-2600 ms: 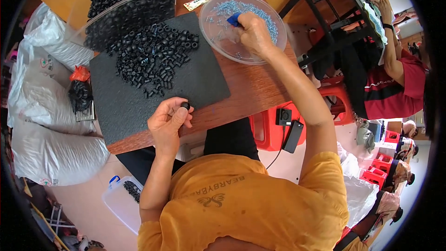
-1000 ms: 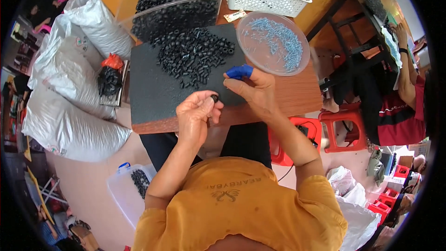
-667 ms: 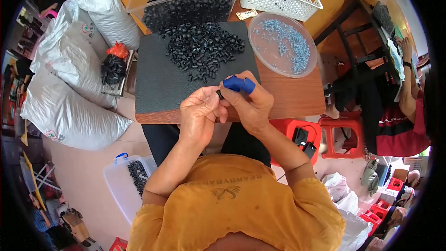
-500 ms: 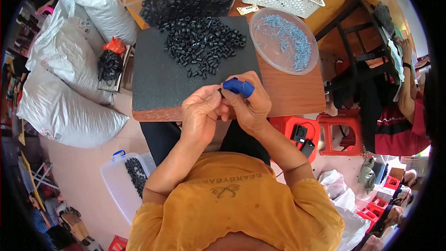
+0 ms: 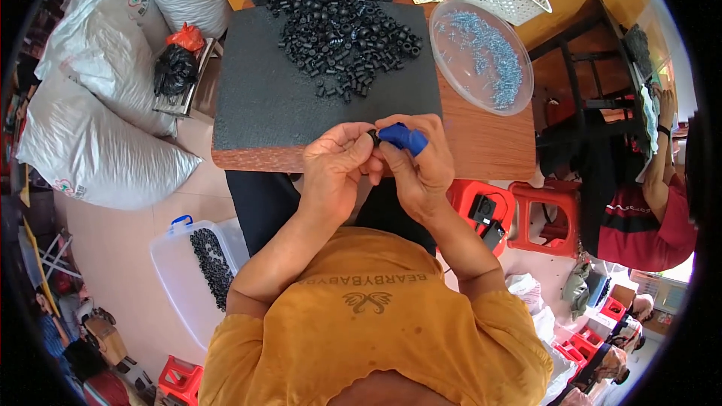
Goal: The person assembles small black plastic components by hand, then inspects them.
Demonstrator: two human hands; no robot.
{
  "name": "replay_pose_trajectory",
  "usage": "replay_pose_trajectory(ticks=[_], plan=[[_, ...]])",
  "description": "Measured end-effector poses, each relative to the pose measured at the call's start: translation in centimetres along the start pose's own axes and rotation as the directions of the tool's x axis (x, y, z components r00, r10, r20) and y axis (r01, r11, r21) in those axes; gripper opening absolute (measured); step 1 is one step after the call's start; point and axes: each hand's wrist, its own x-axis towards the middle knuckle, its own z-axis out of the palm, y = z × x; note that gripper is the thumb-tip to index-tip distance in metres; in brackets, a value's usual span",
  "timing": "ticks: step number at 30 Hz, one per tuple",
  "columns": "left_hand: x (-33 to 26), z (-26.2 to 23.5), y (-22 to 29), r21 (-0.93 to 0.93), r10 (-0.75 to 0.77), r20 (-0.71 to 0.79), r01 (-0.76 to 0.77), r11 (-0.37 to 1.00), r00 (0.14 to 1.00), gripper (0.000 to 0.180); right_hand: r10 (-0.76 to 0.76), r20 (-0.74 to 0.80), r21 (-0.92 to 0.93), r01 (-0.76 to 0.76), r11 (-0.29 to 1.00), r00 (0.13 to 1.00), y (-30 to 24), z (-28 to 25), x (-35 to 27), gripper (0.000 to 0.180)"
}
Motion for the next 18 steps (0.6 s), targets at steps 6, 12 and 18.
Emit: replay_pose_trajectory(ticks=[6, 12, 18], plan=[[-0.7, -0.2, -0.2, 0.081, 0.037, -0.033, -0.034, 0.996, 0.999, 0.018, -0.050, 0.088, -0.036, 0.053, 0.998, 0.995, -0.4, -0.4, 0.1, 0.020], [-1.1, -1.2, 0.3, 0.114, 0.057, -0.047, -0.051, 0.992, 0.997, 0.015, 0.251, 0.137, 0.074, -0.263, 0.962, 0.958, 0.9, -1.1, 0.6, 0.017], [-1.2, -2.1, 0.8, 0.142, 0.113, -0.090, -0.100, 0.985, 0.990, 0.014, 0.193, 0.080, -0.100, -0.185, 0.978, 0.978, 4.9, 1.5, 2.8, 0.020]])
